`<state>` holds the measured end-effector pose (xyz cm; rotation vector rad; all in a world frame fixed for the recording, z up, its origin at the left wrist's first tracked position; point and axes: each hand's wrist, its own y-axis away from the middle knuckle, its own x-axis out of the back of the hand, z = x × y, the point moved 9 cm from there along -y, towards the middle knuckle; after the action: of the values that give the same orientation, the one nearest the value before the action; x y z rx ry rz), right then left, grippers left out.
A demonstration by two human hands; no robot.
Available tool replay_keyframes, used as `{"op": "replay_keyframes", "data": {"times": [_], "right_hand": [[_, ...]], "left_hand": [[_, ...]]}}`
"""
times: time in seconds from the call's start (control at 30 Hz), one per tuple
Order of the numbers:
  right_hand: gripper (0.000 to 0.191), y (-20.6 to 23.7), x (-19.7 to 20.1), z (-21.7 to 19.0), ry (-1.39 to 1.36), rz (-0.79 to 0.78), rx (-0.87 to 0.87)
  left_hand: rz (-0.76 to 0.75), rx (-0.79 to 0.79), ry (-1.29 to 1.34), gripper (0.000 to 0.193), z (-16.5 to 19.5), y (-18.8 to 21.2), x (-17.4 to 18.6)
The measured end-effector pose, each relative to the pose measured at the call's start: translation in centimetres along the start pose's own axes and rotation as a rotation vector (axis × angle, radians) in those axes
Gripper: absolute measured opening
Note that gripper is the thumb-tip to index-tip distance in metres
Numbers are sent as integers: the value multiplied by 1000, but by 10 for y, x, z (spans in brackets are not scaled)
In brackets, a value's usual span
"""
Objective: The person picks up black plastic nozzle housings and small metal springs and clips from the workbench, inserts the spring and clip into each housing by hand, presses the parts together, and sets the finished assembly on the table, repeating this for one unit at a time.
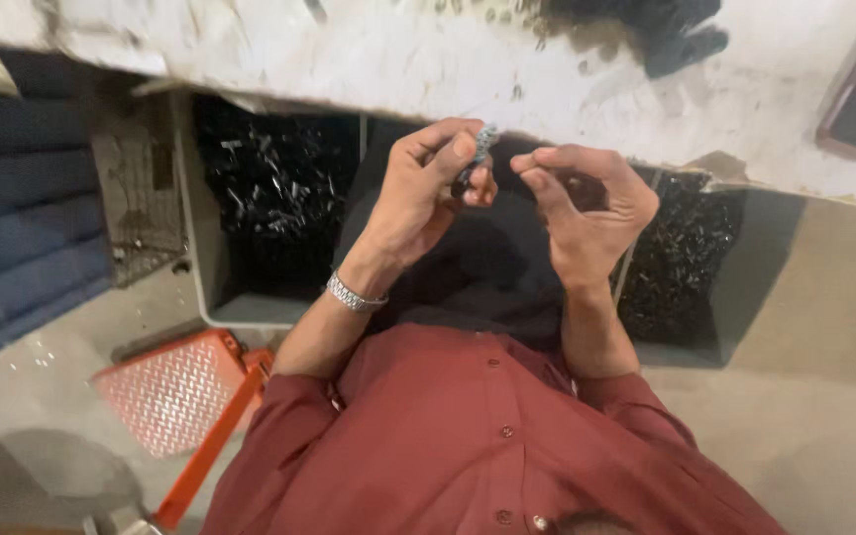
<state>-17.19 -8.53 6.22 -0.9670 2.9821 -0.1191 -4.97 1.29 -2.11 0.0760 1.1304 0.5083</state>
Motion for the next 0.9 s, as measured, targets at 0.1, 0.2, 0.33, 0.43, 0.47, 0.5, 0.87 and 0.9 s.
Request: {"op": "replay_keyframes", "data": {"times": [0.1,0.2,0.33,0.43,0.47,0.5,0.87,0.9], "right_hand": [[15,2,-10,-10,107,-65,196],[16,6,-15,-16,245,-55,274],[17,9,-12,-24,419,-39,297],[15,8,0,-9,355,-71,144],[20,5,4,7,169,-101,-16],[25,2,9,23,-17,-115,-166],[28,16,48,0,-161,-196,211],[28,15,52,-1,-241,-190,211]], "left_hand": [[-43,60,46,23,-16,6,6],[43,122,-50,19,-24,10,12],[82,-56,-367,15,-4,14,-6],[59,-340,-815,17,28,23,-32],[-49,-454,-957,17,37,28,-48],[-183,-564,-1090,18,42,32,-64],[-89,-775,-1517,27,84,-61,-106],[-103,-833,-1545,31,81,-69,-112]]}}
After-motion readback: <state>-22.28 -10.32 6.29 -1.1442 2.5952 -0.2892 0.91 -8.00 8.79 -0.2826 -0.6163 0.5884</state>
